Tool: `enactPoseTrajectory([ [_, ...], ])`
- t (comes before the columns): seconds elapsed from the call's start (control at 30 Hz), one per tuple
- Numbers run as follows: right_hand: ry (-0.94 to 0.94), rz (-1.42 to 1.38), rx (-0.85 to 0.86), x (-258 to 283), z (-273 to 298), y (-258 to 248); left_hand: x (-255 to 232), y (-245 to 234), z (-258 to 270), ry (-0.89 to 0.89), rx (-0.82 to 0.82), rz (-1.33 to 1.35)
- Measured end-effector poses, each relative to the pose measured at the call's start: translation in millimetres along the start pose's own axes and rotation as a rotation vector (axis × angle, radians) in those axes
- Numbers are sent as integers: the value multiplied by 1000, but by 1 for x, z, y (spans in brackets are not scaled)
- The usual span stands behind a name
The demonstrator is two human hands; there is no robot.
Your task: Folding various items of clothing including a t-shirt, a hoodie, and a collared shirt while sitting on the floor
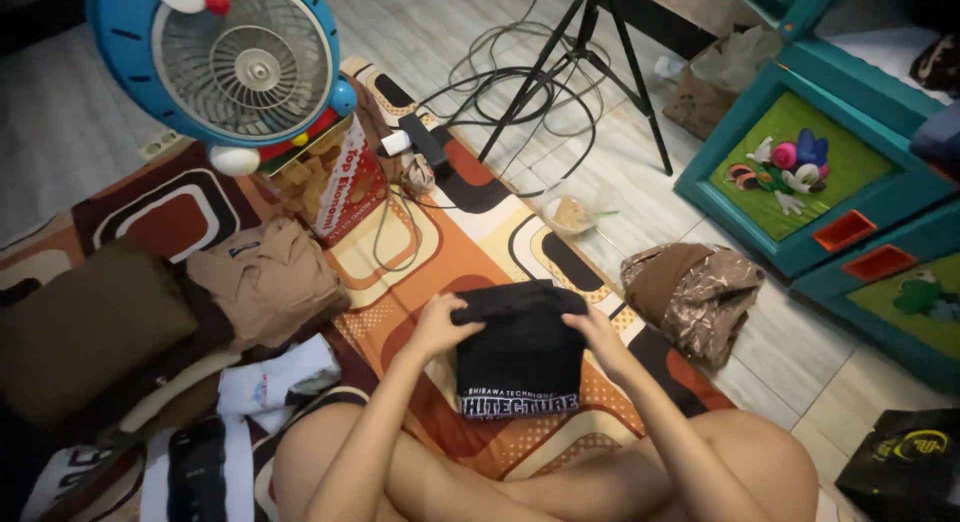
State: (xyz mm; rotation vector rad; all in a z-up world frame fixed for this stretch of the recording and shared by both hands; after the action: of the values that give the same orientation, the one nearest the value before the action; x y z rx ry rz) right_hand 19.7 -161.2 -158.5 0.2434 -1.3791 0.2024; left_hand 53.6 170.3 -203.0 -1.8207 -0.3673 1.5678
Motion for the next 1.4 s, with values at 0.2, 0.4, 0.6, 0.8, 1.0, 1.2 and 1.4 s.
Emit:
enactPoseTrajectory([
  [0.2, 220, -541, -146, 44, 0, -16, -147, -90, 5, 217, -134, 479],
  [0.4, -150, -634, -158, 236, 22, 9, -281, -193, -18, 400, -261, 537],
  [0.6, -592, -797, 307, 418, 93, 32, -426, -289, 3, 962, -155, 371],
  [0.8, -867, -359, 406, 461, 117, 12, -479, -300, 20, 735, -212, 590],
  [1.0, -531, -389, -117, 459, 119, 6, -478, -299, 18, 786, -136, 253],
  [1.2, -1439, 811, -4, 394, 88, -98, -472, -307, 27, 696, -62, 41],
  [1.4, -516, 678, -38, 473, 175, -50, -467, -352, 27, 540, -13, -314],
])
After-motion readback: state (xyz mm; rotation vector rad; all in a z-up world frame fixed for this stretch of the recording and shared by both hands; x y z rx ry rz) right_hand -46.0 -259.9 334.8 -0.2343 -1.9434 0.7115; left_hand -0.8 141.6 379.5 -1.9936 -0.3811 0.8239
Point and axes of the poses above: each hand's wrist, its own z-axis away from the middle knuckle, its own y-axis out of the palm, x = y × z, the point moved 1 cm from there along -z, towards the middle knuckle, and after that the axes turned 10 degrees about x, right-handed, at the moved point
